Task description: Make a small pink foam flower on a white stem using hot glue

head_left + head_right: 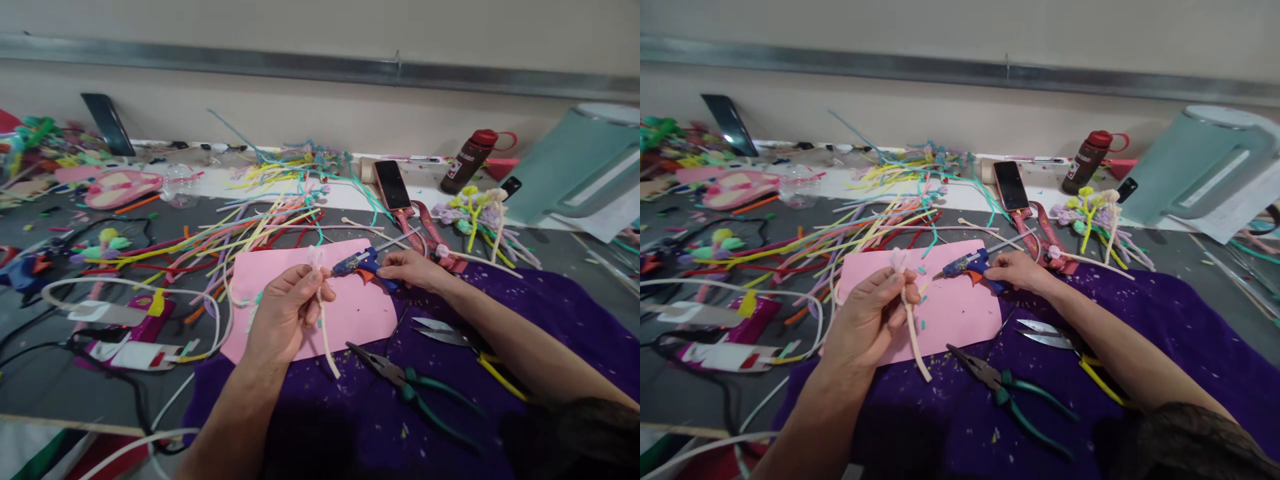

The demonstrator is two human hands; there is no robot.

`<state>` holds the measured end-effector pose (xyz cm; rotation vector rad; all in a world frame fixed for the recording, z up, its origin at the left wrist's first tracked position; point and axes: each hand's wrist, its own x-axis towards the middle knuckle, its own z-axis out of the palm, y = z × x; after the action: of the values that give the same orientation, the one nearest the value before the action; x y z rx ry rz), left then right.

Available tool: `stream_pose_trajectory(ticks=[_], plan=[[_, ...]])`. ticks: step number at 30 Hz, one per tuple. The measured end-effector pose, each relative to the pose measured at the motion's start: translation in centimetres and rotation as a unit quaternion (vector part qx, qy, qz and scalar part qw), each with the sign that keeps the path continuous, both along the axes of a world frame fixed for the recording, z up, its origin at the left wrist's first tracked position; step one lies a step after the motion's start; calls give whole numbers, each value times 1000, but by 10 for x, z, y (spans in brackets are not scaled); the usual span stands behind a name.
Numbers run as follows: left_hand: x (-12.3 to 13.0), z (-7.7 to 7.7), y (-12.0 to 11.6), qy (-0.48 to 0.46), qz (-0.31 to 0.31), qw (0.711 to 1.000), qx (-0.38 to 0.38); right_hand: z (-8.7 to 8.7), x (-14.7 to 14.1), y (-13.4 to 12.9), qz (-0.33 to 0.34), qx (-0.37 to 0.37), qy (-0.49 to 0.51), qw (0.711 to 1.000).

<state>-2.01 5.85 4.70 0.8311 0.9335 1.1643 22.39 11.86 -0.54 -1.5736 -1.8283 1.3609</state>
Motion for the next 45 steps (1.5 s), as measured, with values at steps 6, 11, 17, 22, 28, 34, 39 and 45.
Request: stream_pose_trajectory(ticks=[6, 11, 17, 22, 28, 34, 39, 45], plan=[[11, -2, -12, 10, -105, 994, -41, 7, 0, -11, 22, 118, -120, 985], [26, -9, -25, -41, -269, 960, -58, 15, 7, -22, 39, 239, -256, 936], [26, -10, -30, -32, -285, 957, -38, 14, 11, -22, 23, 331, -285, 899], [23, -13, -28, -31, -271, 962, -15, 27, 14, -18, 26, 395, -341, 853], [26, -24, -28, -14, -270, 963, -12, 53, 2, -62, -51, 288, -276, 915], [30, -28, -27, 11, -232, 972, -20, 44, -18, -71, -102, 307, -219, 921], [37, -30, -34, -2, -270, 962, -51, 43, -27, -56, -114, 300, -199, 926], [36, -24, -33, -28, -268, 961, -66, 41, -29, -47, -119, 318, -156, 928]])
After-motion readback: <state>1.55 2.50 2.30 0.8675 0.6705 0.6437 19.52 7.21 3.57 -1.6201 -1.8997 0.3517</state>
